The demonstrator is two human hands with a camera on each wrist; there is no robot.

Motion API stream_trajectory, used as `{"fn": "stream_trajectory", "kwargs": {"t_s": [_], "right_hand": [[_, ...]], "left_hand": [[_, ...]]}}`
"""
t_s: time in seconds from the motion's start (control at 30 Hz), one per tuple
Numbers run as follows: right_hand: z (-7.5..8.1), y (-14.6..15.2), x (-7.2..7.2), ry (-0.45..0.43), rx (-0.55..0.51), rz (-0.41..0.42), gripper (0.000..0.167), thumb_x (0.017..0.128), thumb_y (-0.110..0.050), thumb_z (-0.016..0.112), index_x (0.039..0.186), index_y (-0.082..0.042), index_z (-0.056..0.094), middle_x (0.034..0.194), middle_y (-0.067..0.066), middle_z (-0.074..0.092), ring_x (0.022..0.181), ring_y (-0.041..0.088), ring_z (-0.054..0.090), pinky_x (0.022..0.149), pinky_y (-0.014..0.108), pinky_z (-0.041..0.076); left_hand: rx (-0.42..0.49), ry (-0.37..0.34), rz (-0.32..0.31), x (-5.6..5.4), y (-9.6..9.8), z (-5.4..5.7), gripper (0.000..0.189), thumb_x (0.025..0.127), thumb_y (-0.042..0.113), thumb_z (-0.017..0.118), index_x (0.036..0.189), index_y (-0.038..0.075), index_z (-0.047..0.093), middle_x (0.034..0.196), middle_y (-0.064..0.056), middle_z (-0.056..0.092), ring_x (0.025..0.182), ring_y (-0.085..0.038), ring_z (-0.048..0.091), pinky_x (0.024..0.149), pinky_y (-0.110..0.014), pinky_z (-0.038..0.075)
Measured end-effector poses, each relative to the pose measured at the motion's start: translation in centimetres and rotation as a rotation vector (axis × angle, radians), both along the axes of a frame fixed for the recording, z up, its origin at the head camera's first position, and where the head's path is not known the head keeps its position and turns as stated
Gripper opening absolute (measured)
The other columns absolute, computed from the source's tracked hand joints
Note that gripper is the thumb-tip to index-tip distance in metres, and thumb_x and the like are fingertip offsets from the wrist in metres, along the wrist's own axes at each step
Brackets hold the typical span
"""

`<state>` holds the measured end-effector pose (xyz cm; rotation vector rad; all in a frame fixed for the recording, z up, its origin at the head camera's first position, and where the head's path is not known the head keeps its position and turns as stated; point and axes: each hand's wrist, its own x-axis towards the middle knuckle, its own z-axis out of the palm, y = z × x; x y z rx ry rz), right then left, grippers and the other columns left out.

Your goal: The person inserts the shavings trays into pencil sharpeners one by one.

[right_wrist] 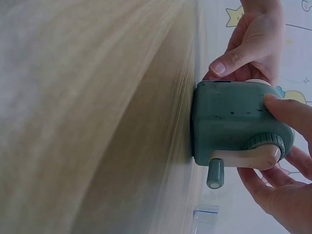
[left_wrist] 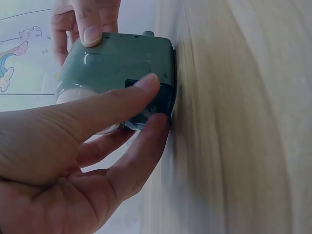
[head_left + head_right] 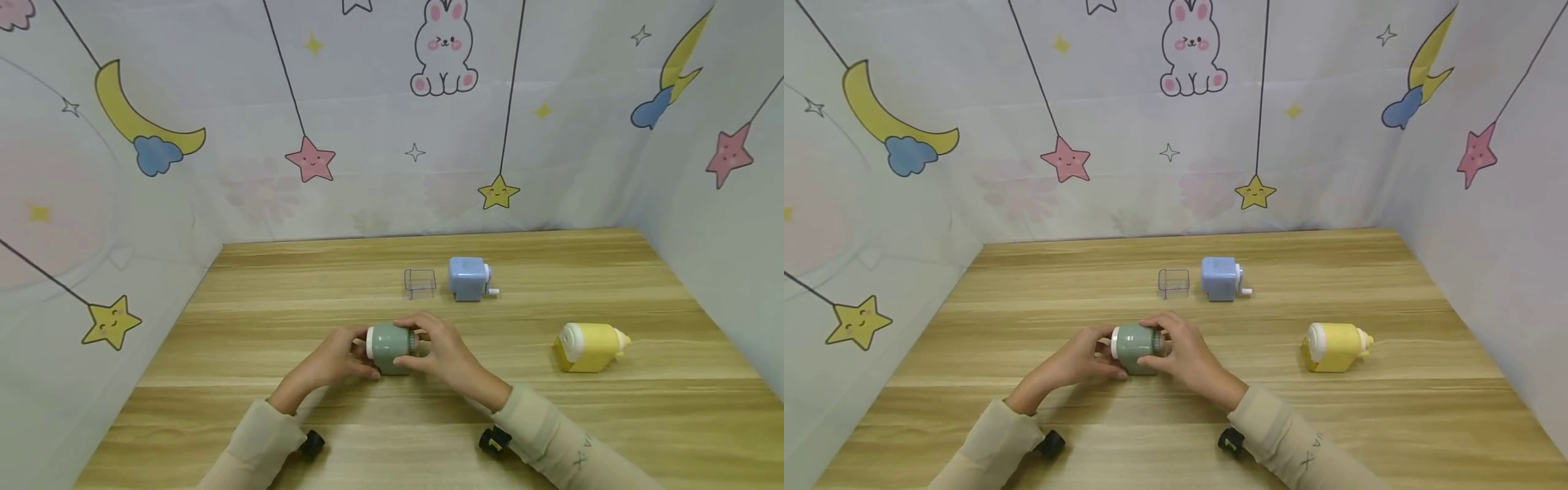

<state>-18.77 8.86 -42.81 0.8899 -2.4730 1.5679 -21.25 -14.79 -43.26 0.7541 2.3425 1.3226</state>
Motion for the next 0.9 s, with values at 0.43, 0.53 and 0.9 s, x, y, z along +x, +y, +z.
{"fn": "stream_trajectory", "kwargs": {"t_s": [0.43, 0.53, 0.9], "right_hand": [[0.0, 0.1, -0.1, 0.012, 0.015, -0.005, 0.058, 0.076, -0.005, 0.087, 0.126, 0.004, 0.06, 0.122, 0.012, 0.062, 0.109, 0.031, 0.062, 0.093, 0.036, 0.054], [-0.2, 0.3, 0.0, 0.014, 0.01, -0.009, 0.061, 0.075, -0.008, 0.088, 0.127, 0.003, 0.06, 0.123, 0.012, 0.062, 0.11, 0.031, 0.062, 0.093, 0.036, 0.054], [-0.1, 3.0, 0.0, -0.172, -0.042, -0.138, 0.053, 0.09, -0.032, 0.077, 0.134, -0.008, 0.059, 0.132, 0.016, 0.06, 0.116, 0.034, 0.06, 0.098, 0.046, 0.051]], "left_hand": [[-0.042, 0.055, 0.062, -0.3, -1.0, 0.3, 0.044, 0.087, -0.012, 0.068, 0.129, -0.011, 0.056, 0.119, -0.024, 0.062, 0.102, -0.036, 0.067, 0.082, -0.034, 0.058], [-0.051, 0.083, 0.081, -0.5, -1.3, 0.2, 0.039, 0.088, -0.012, 0.067, 0.127, -0.01, 0.058, 0.116, -0.023, 0.064, 0.1, -0.036, 0.067, 0.082, -0.035, 0.058], [-0.102, 0.142, 0.166, -1.0, -1.7, 0.5, 0.032, 0.092, -0.007, 0.065, 0.124, -0.008, 0.061, 0.114, -0.022, 0.066, 0.1, -0.036, 0.067, 0.087, -0.041, 0.056]]}}
